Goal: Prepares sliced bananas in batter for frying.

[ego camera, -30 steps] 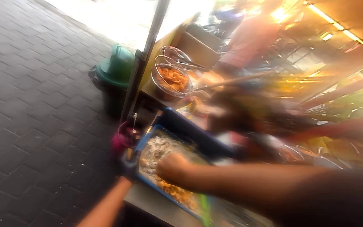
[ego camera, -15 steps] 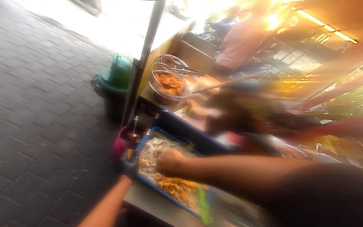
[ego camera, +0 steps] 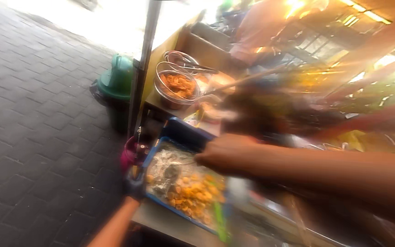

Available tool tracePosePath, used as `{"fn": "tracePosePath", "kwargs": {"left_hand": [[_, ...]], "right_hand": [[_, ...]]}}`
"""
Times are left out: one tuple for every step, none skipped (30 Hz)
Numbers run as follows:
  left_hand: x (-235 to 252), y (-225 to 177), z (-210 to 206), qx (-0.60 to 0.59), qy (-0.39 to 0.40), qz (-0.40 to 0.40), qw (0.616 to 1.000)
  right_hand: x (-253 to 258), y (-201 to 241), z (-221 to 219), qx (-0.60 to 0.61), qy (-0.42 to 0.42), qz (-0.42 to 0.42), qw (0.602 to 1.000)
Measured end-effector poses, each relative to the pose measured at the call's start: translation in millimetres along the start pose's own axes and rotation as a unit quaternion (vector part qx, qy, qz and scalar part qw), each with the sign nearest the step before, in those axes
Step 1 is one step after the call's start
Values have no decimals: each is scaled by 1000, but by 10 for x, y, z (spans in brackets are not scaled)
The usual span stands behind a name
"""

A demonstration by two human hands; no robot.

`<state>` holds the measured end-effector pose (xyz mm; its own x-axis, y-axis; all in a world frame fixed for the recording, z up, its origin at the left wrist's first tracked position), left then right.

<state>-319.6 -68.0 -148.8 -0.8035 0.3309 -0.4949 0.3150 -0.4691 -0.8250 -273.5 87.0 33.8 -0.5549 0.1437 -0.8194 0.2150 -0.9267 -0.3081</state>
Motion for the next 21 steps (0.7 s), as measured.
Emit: {"fn": "tracePosePath", "kwargs": {"left_hand": [[2, -14, 0, -2, 6, 7, 1000], [18, 7, -1, 0, 14, 7, 1000], [64, 87, -17, 5, 10, -12, 1000], [166, 250, -72, -5, -31, -56, 998], [323, 451, -148, -28, -88, -101, 991], [409, 474, -60, -20, 22, -31, 999], [528, 633, -104, -33, -7, -60, 998], [573, 697, -128, -47, -30, -74, 996], [536, 612, -86, -57, -2, -40, 998], [483, 477, -20, -66, 52, 13, 996], [490, 469, -19, -74, 57, 9, 996], [567, 609, -78, -73, 15, -51, 996], [680, 807, -141, -66, -27, -114, 991], [762, 943, -179, -56, -51, -152, 985], [806, 1015, -194, -50, -58, -168, 983], [820, 1032, -195, -44, -59, -165, 984], [793, 989, -180, -49, -53, -153, 986], [741, 917, -157, -64, -41, -137, 988], [705, 870, -147, -76, -36, -126, 988], [684, 844, -143, -83, -35, -121, 989], [666, 824, -137, -88, -30, -120, 988]], "right_hand": [[-15, -69, -6, 1, -13, -3, 1000], [4, -117, -32, 5, -27, -7, 1000], [54, -146, -77, 11, -40, -9, 999], [122, -161, -135, 16, -54, -9, 998], [196, -165, -193, 21, -65, -5, 998], [263, -152, -245, 33, -65, -1, 997], [328, -128, -294, 50, -60, 2, 997], [389, -97, -345, 68, -57, 4, 996], [439, -66, -394, 84, -63, 10, 994], [482, -35, -435, 102, -71, 16, 992], [519, -8, -469, 119, -79, 20, 989], [556, 16, -496, 131, -84, 25, 988], [594, 42, -515, 142, -88, 34, 985], [635, 66, -526, 160, -83, 49, 982], [674, 88, -535, 180, -76, 70, 978], [706, 113, -539, 194, -66, 89, 975], [726, 139, -532, 197, -53, 103, 974], [737, 163, -520, 186, -41, 107, 976], [742, 185, -503, 165, -29, 102, 980], [748, 207, -479, 138, -18, 96, 986], [757, 232, -444, 114, -7, 92, 989]]}}
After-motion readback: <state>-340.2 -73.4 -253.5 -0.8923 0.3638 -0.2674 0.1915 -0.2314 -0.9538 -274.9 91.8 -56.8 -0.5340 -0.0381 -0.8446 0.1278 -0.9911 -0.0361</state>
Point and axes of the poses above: each hand's wrist, its own x-axis towards the middle knuckle, its own z-axis out of the back of the hand, y = z × x, the point moved 3 cm from there along x, towards the middle knuckle, and after that the axes turned 9 degrees about y, right-handed, at the moved point
